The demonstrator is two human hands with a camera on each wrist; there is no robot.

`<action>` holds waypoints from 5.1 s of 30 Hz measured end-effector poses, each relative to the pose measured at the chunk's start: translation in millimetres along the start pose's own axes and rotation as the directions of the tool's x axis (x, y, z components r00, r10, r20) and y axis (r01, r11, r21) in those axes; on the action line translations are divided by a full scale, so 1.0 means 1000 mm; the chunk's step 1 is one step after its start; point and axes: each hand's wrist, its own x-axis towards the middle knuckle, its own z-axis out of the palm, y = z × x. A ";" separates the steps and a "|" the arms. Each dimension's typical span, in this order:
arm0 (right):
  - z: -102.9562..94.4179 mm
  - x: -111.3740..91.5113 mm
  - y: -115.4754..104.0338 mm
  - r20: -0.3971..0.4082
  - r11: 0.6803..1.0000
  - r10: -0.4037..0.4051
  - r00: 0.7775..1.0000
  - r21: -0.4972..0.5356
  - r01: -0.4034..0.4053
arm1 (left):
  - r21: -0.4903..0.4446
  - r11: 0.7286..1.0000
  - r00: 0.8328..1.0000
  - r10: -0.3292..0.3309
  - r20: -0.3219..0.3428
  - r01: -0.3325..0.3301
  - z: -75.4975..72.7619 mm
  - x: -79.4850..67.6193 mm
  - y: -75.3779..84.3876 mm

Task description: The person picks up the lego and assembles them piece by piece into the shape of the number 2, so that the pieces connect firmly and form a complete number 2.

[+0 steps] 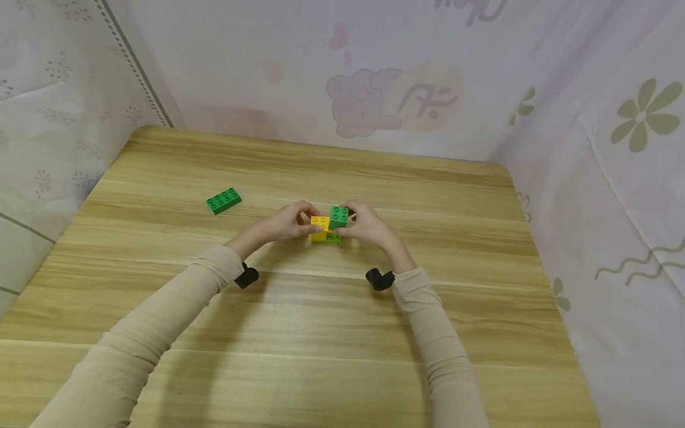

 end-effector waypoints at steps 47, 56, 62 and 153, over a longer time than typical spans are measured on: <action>-0.012 0.007 -0.012 0.118 0.997 -0.039 0.992 -0.067 0.047 | -0.064 0.997 0.999 0.031 -0.036 -0.034 0.005 -0.002 -0.003; -0.012 0.007 -0.015 0.123 0.995 -0.004 0.992 -0.099 0.016 | -0.070 0.997 0.998 0.020 -0.057 -0.024 0.008 -0.003 -0.002; -0.014 0.008 -0.015 0.139 0.992 0.003 0.990 -0.121 0.014 | -0.070 0.997 0.998 0.019 -0.065 -0.023 0.009 -0.003 -0.002; 0.011 0.007 0.006 0.026 0.997 -0.010 1.000 0.077 0.008 | -0.137 0.989 0.999 -0.052 -0.004 0.051 0.010 -0.003 -0.019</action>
